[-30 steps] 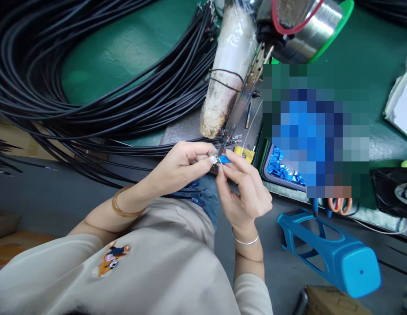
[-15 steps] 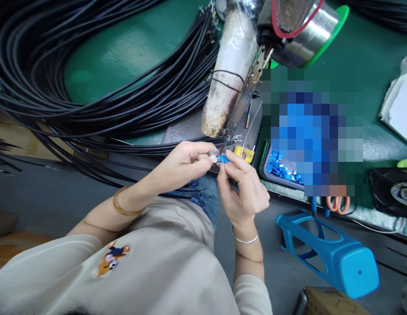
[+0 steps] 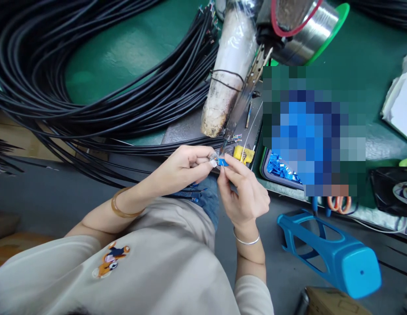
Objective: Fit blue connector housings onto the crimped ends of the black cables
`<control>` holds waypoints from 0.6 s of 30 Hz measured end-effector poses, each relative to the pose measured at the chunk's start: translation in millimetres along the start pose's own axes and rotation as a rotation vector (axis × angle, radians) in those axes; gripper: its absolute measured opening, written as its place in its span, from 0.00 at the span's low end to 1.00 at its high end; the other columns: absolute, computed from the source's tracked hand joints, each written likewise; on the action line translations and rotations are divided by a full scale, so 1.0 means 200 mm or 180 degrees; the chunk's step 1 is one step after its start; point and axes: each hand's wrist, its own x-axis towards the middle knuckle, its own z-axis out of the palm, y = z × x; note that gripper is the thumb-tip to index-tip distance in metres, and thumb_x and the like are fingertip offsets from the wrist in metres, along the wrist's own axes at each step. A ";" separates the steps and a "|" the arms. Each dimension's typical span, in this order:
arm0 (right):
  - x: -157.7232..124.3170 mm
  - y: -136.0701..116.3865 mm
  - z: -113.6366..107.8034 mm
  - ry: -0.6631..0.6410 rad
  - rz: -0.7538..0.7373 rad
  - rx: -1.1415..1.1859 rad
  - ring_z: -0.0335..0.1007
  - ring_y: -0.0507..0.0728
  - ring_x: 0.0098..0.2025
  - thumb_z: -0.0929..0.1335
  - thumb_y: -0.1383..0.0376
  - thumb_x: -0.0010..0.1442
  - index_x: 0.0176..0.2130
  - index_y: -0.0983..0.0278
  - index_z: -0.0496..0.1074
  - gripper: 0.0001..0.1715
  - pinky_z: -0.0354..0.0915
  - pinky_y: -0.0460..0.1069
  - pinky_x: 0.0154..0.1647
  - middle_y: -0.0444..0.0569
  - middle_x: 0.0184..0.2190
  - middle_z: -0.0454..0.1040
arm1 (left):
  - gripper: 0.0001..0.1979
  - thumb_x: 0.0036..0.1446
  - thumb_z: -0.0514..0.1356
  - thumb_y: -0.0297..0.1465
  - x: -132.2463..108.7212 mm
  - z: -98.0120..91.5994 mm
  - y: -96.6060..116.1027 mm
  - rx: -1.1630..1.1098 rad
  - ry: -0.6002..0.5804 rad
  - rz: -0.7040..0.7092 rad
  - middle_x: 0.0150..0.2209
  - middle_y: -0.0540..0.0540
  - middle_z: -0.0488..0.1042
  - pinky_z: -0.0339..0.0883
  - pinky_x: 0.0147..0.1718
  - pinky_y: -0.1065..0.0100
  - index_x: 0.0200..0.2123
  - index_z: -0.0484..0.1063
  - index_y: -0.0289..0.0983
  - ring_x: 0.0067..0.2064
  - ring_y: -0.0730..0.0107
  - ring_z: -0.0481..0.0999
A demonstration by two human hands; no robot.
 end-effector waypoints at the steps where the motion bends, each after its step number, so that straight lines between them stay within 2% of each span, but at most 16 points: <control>1: 0.00 0.00 -0.01 0.0022 0.0144 0.0093 0.83 0.55 0.39 0.74 0.74 0.56 0.38 0.62 0.75 0.10 0.77 0.47 0.39 0.46 0.39 0.84 | 0.11 0.61 0.55 0.28 -0.01 0.01 0.00 0.0077 0.0091 0.0036 0.20 0.57 0.54 0.46 0.24 0.72 0.26 0.62 0.36 0.24 0.81 0.52; 3: 0.00 -0.01 -0.03 0.0079 0.0623 0.0271 0.83 0.55 0.37 0.73 0.72 0.59 0.39 0.62 0.74 0.08 0.76 0.47 0.35 0.46 0.38 0.83 | 0.10 0.61 0.57 0.27 -0.03 0.02 0.00 0.0337 0.0293 0.0226 0.21 0.57 0.53 0.48 0.24 0.72 0.26 0.63 0.35 0.24 0.80 0.52; 5: 0.01 -0.02 -0.05 0.0023 0.1202 0.0446 0.80 0.52 0.29 0.71 0.67 0.63 0.39 0.62 0.71 0.04 0.73 0.45 0.28 0.43 0.33 0.82 | 0.09 0.62 0.57 0.26 -0.06 0.04 -0.02 0.0738 0.0451 0.0685 0.21 0.56 0.59 0.51 0.25 0.73 0.28 0.67 0.34 0.24 0.80 0.54; 8: 0.04 -0.03 -0.09 -0.0532 0.1833 0.0896 0.67 0.46 0.17 0.69 0.61 0.66 0.38 0.61 0.67 0.06 0.66 0.42 0.21 0.36 0.22 0.74 | 0.06 0.65 0.56 0.25 -0.10 0.05 -0.05 0.1353 0.0563 0.1478 0.27 0.51 0.73 0.59 0.29 0.74 0.36 0.74 0.33 0.27 0.79 0.65; 10: 0.06 -0.03 -0.10 -0.0858 0.2019 0.1248 0.65 0.45 0.16 0.69 0.60 0.66 0.37 0.60 0.65 0.09 0.63 0.41 0.20 0.34 0.20 0.71 | 0.06 0.65 0.58 0.26 -0.11 0.05 -0.07 0.1560 0.0675 0.1749 0.30 0.48 0.78 0.63 0.31 0.74 0.40 0.75 0.32 0.29 0.77 0.71; 13: 0.08 -0.02 -0.11 -0.0970 0.2037 0.1614 0.68 0.46 0.19 0.70 0.61 0.65 0.36 0.60 0.65 0.09 0.64 0.41 0.19 0.36 0.22 0.71 | 0.06 0.64 0.61 0.29 -0.12 0.05 -0.08 0.1554 0.1013 0.1997 0.30 0.46 0.79 0.65 0.32 0.74 0.39 0.77 0.32 0.30 0.76 0.73; 15: 0.08 -0.01 -0.10 -0.1006 0.1853 0.1787 0.71 0.48 0.21 0.70 0.63 0.65 0.36 0.59 0.66 0.08 0.68 0.42 0.21 0.37 0.24 0.72 | 0.07 0.64 0.61 0.30 -0.12 0.04 -0.08 0.1258 0.1015 0.1891 0.27 0.47 0.78 0.64 0.31 0.74 0.35 0.77 0.33 0.27 0.77 0.72; 18: 0.05 0.00 -0.09 -0.0793 0.1300 0.1641 0.76 0.49 0.28 0.71 0.66 0.63 0.36 0.59 0.69 0.06 0.74 0.44 0.28 0.40 0.29 0.75 | 0.13 0.64 0.60 0.29 -0.11 0.01 -0.05 0.0218 0.0383 0.1011 0.22 0.50 0.74 0.59 0.23 0.76 0.27 0.74 0.32 0.21 0.81 0.65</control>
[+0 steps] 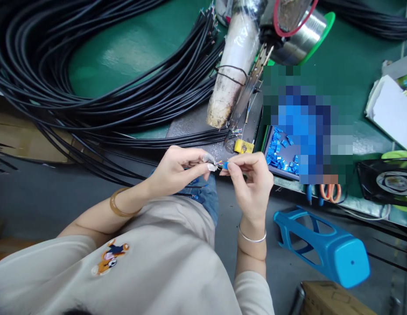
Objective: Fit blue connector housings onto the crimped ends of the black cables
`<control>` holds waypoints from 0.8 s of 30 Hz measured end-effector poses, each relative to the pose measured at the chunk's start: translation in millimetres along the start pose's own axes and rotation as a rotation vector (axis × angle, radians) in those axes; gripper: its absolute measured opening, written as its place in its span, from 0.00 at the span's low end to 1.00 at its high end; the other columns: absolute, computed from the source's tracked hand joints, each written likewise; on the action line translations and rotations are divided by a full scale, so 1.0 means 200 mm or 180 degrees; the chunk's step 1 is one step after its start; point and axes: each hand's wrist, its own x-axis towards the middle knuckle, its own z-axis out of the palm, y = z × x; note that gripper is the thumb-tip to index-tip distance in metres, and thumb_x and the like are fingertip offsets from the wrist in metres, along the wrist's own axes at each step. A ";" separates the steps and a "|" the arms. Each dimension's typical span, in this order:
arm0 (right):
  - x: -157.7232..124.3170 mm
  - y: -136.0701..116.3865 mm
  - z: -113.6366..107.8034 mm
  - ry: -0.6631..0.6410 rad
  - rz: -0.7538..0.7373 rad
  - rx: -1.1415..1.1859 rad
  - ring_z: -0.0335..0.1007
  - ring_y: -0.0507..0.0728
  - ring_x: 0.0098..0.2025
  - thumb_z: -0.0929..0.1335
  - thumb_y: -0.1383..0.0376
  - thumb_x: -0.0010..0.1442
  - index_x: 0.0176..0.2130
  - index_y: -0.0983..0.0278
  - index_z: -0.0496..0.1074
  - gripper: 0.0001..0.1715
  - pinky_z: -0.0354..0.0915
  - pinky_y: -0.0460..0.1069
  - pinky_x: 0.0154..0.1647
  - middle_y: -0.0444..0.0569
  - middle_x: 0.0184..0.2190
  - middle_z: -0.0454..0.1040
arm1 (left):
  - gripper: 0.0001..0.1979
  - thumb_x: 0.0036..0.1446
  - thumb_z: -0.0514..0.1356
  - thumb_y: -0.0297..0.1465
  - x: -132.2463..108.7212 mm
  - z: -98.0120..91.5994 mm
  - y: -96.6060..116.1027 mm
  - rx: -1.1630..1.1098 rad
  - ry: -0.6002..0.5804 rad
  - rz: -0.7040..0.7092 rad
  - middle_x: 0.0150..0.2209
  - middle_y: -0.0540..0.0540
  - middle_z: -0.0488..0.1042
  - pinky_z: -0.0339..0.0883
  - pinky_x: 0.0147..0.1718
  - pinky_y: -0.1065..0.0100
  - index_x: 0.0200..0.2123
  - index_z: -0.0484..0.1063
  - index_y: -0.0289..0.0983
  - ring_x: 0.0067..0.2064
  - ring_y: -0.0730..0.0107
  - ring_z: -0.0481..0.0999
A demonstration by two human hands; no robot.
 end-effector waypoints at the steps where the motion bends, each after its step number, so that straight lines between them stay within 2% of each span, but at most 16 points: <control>1: -0.01 0.01 0.00 0.0110 -0.0210 -0.0170 0.78 0.50 0.31 0.71 0.67 0.62 0.36 0.60 0.70 0.05 0.75 0.45 0.31 0.40 0.30 0.76 | 0.14 0.64 0.60 0.30 0.01 -0.01 0.01 -0.0389 -0.0183 -0.0324 0.21 0.50 0.74 0.57 0.21 0.77 0.25 0.73 0.32 0.19 0.83 0.63; 2: -0.02 0.01 0.01 0.0231 -0.0365 -0.0361 0.79 0.50 0.32 0.72 0.68 0.62 0.36 0.60 0.71 0.05 0.75 0.45 0.33 0.41 0.31 0.77 | 0.15 0.63 0.61 0.30 0.02 -0.02 0.01 -0.0705 -0.0320 -0.0577 0.20 0.50 0.73 0.56 0.20 0.77 0.24 0.72 0.31 0.18 0.83 0.62; 4: -0.05 0.00 0.01 0.0448 -0.0431 -0.0698 0.78 0.49 0.29 0.72 0.68 0.62 0.38 0.60 0.74 0.04 0.72 0.44 0.29 0.40 0.30 0.78 | 0.14 0.62 0.61 0.30 0.03 -0.03 0.02 -0.1026 -0.0414 -0.0828 0.21 0.49 0.74 0.57 0.20 0.78 0.24 0.72 0.31 0.19 0.83 0.63; 8: -0.08 -0.04 0.01 0.0770 -0.0260 -0.0998 0.71 0.46 0.20 0.71 0.66 0.63 0.42 0.58 0.79 0.06 0.62 0.44 0.19 0.40 0.27 0.79 | 0.11 0.61 0.61 0.30 0.03 -0.02 0.02 -0.0907 -0.0333 -0.0858 0.21 0.48 0.74 0.60 0.21 0.78 0.27 0.73 0.30 0.21 0.81 0.67; 12: -0.08 -0.06 0.01 0.0515 -0.0052 -0.0935 0.67 0.46 0.19 0.71 0.65 0.63 0.42 0.57 0.81 0.08 0.58 0.44 0.18 0.40 0.25 0.78 | 0.11 0.61 0.61 0.31 0.02 -0.01 0.01 -0.0657 -0.0301 -0.0736 0.21 0.48 0.73 0.58 0.21 0.77 0.28 0.74 0.30 0.20 0.82 0.65; 18: -0.08 -0.04 0.01 0.0186 0.0403 -0.0574 0.64 0.46 0.18 0.70 0.62 0.64 0.41 0.58 0.82 0.08 0.58 0.44 0.19 0.40 0.22 0.76 | 0.11 0.60 0.62 0.32 0.01 0.00 -0.01 -0.0465 -0.0366 -0.0539 0.21 0.50 0.72 0.58 0.22 0.77 0.29 0.75 0.30 0.22 0.81 0.66; 24: -0.09 -0.04 0.02 0.0632 0.0267 -0.0677 0.63 0.46 0.18 0.70 0.61 0.65 0.39 0.60 0.82 0.09 0.57 0.44 0.19 0.41 0.21 0.75 | 0.11 0.60 0.62 0.32 0.02 0.01 0.00 -0.0300 -0.0299 -0.0591 0.20 0.52 0.70 0.53 0.20 0.76 0.27 0.73 0.31 0.21 0.83 0.62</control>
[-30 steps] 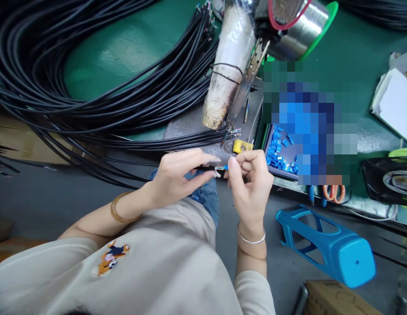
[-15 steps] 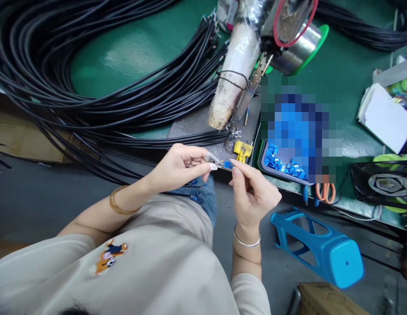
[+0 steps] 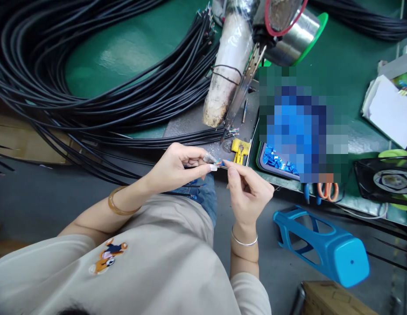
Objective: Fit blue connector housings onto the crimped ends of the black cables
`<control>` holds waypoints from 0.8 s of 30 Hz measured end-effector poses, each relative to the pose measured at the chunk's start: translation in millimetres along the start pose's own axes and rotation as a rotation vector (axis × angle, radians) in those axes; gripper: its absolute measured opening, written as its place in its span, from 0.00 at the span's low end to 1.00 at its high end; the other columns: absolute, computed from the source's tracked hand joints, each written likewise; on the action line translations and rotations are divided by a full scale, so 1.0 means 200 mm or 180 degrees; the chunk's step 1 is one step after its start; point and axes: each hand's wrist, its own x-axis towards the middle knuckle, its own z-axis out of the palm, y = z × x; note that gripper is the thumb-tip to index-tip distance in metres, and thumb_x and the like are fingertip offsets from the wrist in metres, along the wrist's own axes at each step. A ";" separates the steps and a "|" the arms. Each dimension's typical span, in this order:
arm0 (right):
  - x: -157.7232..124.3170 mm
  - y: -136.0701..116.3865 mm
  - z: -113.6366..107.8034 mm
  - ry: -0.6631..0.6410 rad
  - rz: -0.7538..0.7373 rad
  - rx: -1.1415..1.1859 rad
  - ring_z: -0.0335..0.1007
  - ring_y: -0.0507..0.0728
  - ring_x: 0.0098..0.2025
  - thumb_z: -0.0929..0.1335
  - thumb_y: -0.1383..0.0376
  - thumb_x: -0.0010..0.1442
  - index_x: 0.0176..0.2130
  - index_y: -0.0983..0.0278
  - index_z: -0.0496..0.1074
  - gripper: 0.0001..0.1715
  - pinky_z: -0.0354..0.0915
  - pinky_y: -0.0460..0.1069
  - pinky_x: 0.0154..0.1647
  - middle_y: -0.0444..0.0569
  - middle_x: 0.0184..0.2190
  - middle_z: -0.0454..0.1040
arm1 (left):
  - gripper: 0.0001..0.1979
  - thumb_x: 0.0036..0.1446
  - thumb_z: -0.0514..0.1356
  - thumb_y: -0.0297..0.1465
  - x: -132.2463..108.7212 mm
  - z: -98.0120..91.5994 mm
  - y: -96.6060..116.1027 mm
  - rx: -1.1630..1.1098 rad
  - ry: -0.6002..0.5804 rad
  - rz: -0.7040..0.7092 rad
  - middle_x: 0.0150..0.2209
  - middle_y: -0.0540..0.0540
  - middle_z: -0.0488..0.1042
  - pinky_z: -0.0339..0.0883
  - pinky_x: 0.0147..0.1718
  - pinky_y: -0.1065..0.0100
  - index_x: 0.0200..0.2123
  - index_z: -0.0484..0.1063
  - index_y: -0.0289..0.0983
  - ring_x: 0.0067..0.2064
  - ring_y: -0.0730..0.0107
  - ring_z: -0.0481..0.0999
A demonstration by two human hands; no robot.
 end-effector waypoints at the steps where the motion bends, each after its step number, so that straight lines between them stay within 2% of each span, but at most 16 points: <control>1: 0.00 0.00 0.00 -0.0036 -0.0002 0.0043 0.62 0.46 0.17 0.70 0.61 0.64 0.39 0.60 0.82 0.09 0.56 0.44 0.19 0.41 0.21 0.75 | 0.11 0.60 0.62 0.32 0.00 0.00 0.00 0.0017 -0.0008 0.0006 0.20 0.52 0.69 0.53 0.20 0.76 0.27 0.73 0.31 0.21 0.83 0.62; 8: 0.02 0.02 -0.01 -0.0488 0.0197 0.0172 0.60 0.46 0.17 0.70 0.60 0.64 0.39 0.60 0.82 0.09 0.55 0.44 0.17 0.39 0.19 0.72 | 0.11 0.59 0.63 0.31 0.00 0.00 0.00 -0.0005 -0.0165 -0.0055 0.20 0.52 0.69 0.55 0.21 0.76 0.27 0.73 0.32 0.21 0.81 0.63; 12: 0.01 0.04 -0.01 -0.0194 -0.0380 -0.0268 0.64 0.46 0.19 0.72 0.63 0.62 0.41 0.57 0.81 0.07 0.58 0.44 0.19 0.40 0.24 0.76 | 0.12 0.59 0.63 0.31 0.01 -0.01 0.02 -0.0122 -0.0193 -0.0172 0.19 0.53 0.68 0.54 0.20 0.77 0.24 0.70 0.32 0.20 0.83 0.60; 17: 0.00 0.08 0.00 -0.0131 -0.1329 -0.1009 0.59 0.46 0.20 0.73 0.68 0.60 0.47 0.53 0.79 0.15 0.58 0.45 0.24 0.37 0.21 0.73 | 0.12 0.60 0.62 0.32 0.01 0.00 0.01 -0.0282 -0.0088 -0.0321 0.20 0.52 0.67 0.55 0.21 0.77 0.27 0.69 0.32 0.21 0.82 0.61; 20: 0.00 0.11 0.01 -0.0095 -0.1615 -0.1273 0.57 0.47 0.19 0.73 0.66 0.61 0.50 0.53 0.78 0.18 0.57 0.46 0.25 0.38 0.20 0.72 | 0.12 0.61 0.61 0.32 0.01 0.01 0.00 -0.0351 -0.0018 -0.0425 0.19 0.54 0.63 0.52 0.19 0.77 0.27 0.68 0.32 0.21 0.83 0.58; 24: -0.01 0.13 0.02 -0.0055 -0.1860 -0.1532 0.61 0.47 0.20 0.73 0.65 0.61 0.48 0.55 0.79 0.14 0.58 0.46 0.26 0.39 0.21 0.74 | 0.11 0.58 0.62 0.29 0.01 0.01 0.00 -0.0578 0.0025 -0.0516 0.20 0.56 0.58 0.48 0.19 0.77 0.26 0.65 0.33 0.21 0.84 0.54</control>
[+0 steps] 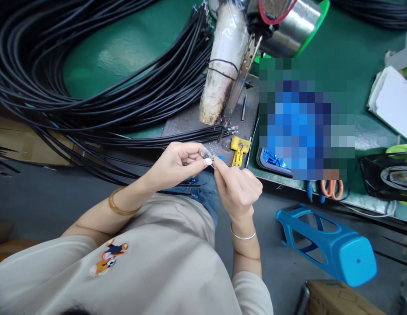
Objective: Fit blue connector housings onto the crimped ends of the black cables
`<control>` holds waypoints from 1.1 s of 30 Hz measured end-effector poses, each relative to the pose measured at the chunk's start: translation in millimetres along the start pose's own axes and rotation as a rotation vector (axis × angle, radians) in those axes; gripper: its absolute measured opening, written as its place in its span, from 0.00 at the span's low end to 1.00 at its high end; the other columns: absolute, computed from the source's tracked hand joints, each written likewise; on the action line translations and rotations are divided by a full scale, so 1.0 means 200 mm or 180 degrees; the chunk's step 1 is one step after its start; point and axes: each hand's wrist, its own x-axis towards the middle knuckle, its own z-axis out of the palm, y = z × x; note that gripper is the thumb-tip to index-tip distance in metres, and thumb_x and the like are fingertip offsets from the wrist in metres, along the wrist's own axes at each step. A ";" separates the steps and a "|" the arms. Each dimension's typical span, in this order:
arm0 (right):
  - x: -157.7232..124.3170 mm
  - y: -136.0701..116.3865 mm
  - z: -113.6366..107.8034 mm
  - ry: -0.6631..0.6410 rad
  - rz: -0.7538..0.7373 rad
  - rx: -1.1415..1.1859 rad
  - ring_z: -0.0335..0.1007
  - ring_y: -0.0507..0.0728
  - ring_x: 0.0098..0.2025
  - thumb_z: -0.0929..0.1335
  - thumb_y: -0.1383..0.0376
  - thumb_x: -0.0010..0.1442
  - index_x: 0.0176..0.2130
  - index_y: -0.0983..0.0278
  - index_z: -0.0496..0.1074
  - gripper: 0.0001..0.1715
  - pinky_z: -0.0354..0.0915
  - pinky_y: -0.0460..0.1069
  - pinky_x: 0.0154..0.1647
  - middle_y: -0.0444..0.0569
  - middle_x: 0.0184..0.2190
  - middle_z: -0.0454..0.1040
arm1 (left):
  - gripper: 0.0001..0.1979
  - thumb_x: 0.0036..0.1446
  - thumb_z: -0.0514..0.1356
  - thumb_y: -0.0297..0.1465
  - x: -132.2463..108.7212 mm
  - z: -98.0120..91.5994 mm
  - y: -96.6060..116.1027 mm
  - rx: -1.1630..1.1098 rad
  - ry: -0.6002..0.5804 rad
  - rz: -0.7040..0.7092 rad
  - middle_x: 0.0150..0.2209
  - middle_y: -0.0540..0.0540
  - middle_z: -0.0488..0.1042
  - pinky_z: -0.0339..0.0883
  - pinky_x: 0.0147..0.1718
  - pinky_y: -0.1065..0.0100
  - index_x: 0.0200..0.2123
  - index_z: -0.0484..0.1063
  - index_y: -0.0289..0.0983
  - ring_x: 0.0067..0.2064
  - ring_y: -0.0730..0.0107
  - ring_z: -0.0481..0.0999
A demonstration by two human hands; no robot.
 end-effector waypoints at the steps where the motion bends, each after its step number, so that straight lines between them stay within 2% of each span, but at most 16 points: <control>1: 0.00 -0.01 0.00 -0.0009 -0.0021 0.0029 0.62 0.47 0.20 0.73 0.65 0.61 0.48 0.55 0.79 0.14 0.59 0.46 0.26 0.39 0.21 0.74 | 0.11 0.58 0.61 0.29 0.00 0.00 0.00 -0.0066 0.0024 0.0002 0.20 0.56 0.57 0.48 0.19 0.77 0.26 0.65 0.34 0.21 0.85 0.54; 2: 0.00 -0.02 0.00 -0.0010 0.0009 0.0138 0.63 0.47 0.20 0.73 0.65 0.60 0.47 0.55 0.79 0.14 0.60 0.46 0.26 0.38 0.21 0.74 | 0.10 0.58 0.60 0.28 0.00 0.00 0.00 -0.0120 0.0055 0.0015 0.21 0.56 0.58 0.49 0.20 0.78 0.26 0.64 0.34 0.22 0.84 0.54; 4: 0.02 -0.04 0.01 0.0132 0.0356 0.0621 0.62 0.47 0.18 0.73 0.65 0.60 0.48 0.55 0.77 0.15 0.59 0.45 0.23 0.37 0.20 0.72 | 0.09 0.58 0.59 0.28 0.01 0.00 0.01 -0.0152 0.0127 0.0040 0.21 0.56 0.59 0.50 0.20 0.78 0.26 0.65 0.34 0.22 0.84 0.55; 7: 0.04 -0.08 0.01 0.0884 0.1147 0.1486 0.65 0.47 0.18 0.70 0.65 0.63 0.52 0.55 0.72 0.17 0.59 0.45 0.19 0.36 0.23 0.72 | 0.09 0.57 0.60 0.29 0.01 0.01 0.01 -0.0034 0.0199 0.0066 0.20 0.56 0.58 0.48 0.20 0.77 0.25 0.65 0.34 0.22 0.84 0.54; 9: 0.05 -0.09 0.01 0.1293 0.1411 0.1730 0.71 0.48 0.20 0.68 0.68 0.64 0.54 0.56 0.70 0.18 0.63 0.44 0.19 0.38 0.28 0.76 | 0.09 0.57 0.59 0.29 0.01 0.01 0.01 0.0058 0.0239 0.0094 0.20 0.56 0.57 0.46 0.20 0.77 0.26 0.66 0.34 0.22 0.84 0.52; 10: 0.06 -0.10 0.02 0.1342 0.1468 0.1734 0.75 0.49 0.23 0.68 0.69 0.65 0.52 0.56 0.70 0.17 0.66 0.44 0.21 0.39 0.31 0.79 | 0.09 0.58 0.59 0.30 0.01 0.01 0.01 0.0089 0.0253 0.0115 0.20 0.56 0.57 0.46 0.20 0.77 0.26 0.66 0.34 0.22 0.84 0.52; 14: 0.05 -0.11 0.04 0.0859 0.1599 0.1614 0.83 0.55 0.36 0.71 0.70 0.62 0.42 0.61 0.73 0.08 0.78 0.49 0.35 0.47 0.42 0.83 | 0.09 0.60 0.59 0.31 0.02 0.01 -0.01 0.0241 0.0286 0.0204 0.21 0.56 0.55 0.46 0.21 0.75 0.28 0.68 0.33 0.22 0.82 0.52; 18: 0.04 -0.10 0.06 0.0441 0.1513 0.1640 0.82 0.57 0.43 0.73 0.69 0.60 0.39 0.61 0.74 0.06 0.79 0.51 0.39 0.50 0.46 0.82 | 0.08 0.60 0.59 0.30 0.03 0.01 -0.02 0.0476 0.0398 0.0381 0.21 0.55 0.56 0.48 0.22 0.74 0.29 0.70 0.33 0.24 0.81 0.53; 26: 0.06 -0.07 0.09 0.0555 0.1088 0.1327 0.81 0.58 0.45 0.72 0.69 0.61 0.39 0.60 0.73 0.06 0.80 0.55 0.44 0.48 0.43 0.81 | 0.10 0.62 0.57 0.32 0.07 0.02 -0.03 0.0733 0.0597 0.0482 0.22 0.53 0.59 0.50 0.23 0.74 0.29 0.71 0.34 0.24 0.80 0.55; 33: 0.07 -0.07 0.10 0.0636 0.1112 0.1451 0.82 0.59 0.44 0.72 0.73 0.58 0.40 0.59 0.75 0.11 0.80 0.57 0.43 0.47 0.42 0.81 | 0.09 0.62 0.57 0.31 0.08 0.03 -0.02 0.0777 0.0639 0.0407 0.21 0.54 0.56 0.49 0.23 0.74 0.29 0.68 0.35 0.24 0.80 0.54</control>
